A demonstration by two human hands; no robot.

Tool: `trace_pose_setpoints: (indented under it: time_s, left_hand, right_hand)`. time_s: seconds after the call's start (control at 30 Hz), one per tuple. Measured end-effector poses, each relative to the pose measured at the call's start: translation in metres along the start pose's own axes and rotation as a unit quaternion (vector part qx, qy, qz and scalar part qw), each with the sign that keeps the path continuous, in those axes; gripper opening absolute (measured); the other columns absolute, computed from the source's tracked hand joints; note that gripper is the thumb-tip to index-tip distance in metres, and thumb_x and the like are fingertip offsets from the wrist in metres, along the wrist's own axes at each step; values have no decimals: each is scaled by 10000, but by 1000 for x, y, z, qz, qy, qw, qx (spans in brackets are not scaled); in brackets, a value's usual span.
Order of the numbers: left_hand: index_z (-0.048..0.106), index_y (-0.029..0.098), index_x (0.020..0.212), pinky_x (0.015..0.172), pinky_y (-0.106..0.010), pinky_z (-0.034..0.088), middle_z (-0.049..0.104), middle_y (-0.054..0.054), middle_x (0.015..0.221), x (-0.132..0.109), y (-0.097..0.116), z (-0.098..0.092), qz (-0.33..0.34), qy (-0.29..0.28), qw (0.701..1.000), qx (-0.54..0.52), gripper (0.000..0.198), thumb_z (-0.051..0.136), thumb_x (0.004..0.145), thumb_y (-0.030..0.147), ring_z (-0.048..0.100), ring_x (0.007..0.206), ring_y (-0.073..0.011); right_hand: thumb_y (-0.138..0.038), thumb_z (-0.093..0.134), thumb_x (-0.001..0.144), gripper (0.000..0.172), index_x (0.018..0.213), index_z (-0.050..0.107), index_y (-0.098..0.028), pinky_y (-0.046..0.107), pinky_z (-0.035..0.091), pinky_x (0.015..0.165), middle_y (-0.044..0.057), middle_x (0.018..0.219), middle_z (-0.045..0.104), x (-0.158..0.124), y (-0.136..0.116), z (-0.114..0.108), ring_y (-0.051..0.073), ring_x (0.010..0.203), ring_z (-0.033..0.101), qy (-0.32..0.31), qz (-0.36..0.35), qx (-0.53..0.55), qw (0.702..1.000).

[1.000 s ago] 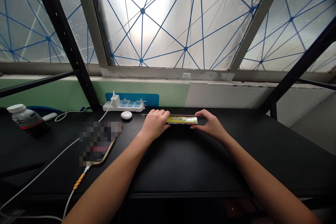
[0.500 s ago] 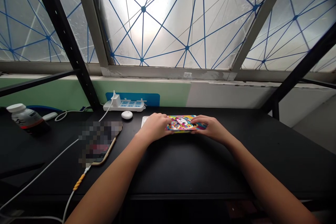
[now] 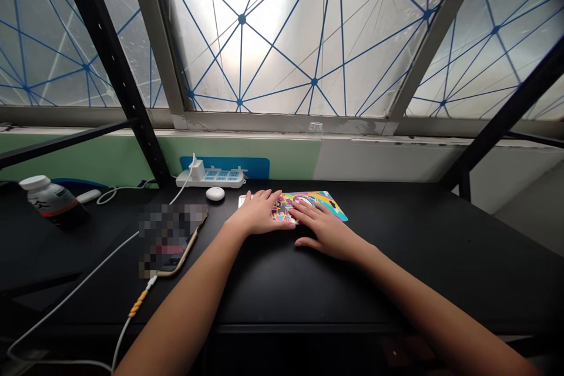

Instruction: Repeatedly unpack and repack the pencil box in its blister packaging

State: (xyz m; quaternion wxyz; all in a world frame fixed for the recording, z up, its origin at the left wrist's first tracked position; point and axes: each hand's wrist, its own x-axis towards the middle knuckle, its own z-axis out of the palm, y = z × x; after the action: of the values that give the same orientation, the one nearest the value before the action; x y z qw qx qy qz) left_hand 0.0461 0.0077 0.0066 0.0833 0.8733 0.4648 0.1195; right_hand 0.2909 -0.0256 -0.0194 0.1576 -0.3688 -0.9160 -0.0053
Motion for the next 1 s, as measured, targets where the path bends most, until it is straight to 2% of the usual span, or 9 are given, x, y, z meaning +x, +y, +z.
trace_pose_setpoints:
  time_s: [0.1,0.23,0.53,0.63,0.77,0.9,1.0]
  left_hand:
    - [358,260,1508,1139,-636,210,449,-151,1521,0,-1,0,-1,-1,1000,1,941,490,769,828,363,1417,-374]
    - [373,255,1499,1134,-649,211,455,-148,1516,0,-1,1,0,2,1000,-2,940,489,765,831,369,1409,-378]
    - [378,262,1498,1142,-698,127,438,-147,1531,-1,0,0,-8,1,1000,-5,991,472,729,880,346,1422,-376]
    - [378,254,1497,1144,-715,84,430,-146,1536,0,0,1,-10,-2,1000,-4,993,459,732,883,333,1431,-375]
    - [364,252,1507,1141,-720,89,413,-153,1546,1,-1,1,-13,-13,1000,-3,1035,443,712,910,316,1438,-380]
    - [338,264,1521,1149,-707,80,375,-158,1571,0,-1,-1,-15,-29,999,-4,1036,422,719,914,280,1461,-366]
    - [297,263,1542,1163,-684,74,340,-150,1594,-1,0,-3,-17,-39,999,-10,1041,403,735,910,242,1482,-359]
  right_hand:
    - [-579,600,904,774,1564,273,-343,561,279,1184,75,1583,372,0,2,0,323,1461,329,-8,3,3,1000]
    - [-569,587,918,705,1540,333,-359,535,295,1182,61,1564,411,0,4,-4,304,1450,357,-14,13,14,1000]
    - [-613,569,908,631,1476,462,-359,560,289,1166,63,1544,442,-1,10,-21,321,1433,386,-59,53,38,996]
    - [-598,587,901,597,1442,512,-360,565,292,1167,48,1539,449,-9,21,-28,334,1427,393,-69,75,53,993]
    - [-574,596,901,556,1402,567,-336,532,329,1161,43,1525,467,-30,48,-38,330,1402,434,-64,93,64,992]
    - [-585,543,923,495,1325,643,-315,528,421,1079,51,1426,586,-48,71,-49,340,1324,527,-62,128,12,990]
    - [-586,505,941,481,1256,690,-274,541,443,1036,88,1351,650,-46,71,-53,356,1292,554,-59,127,-56,989]
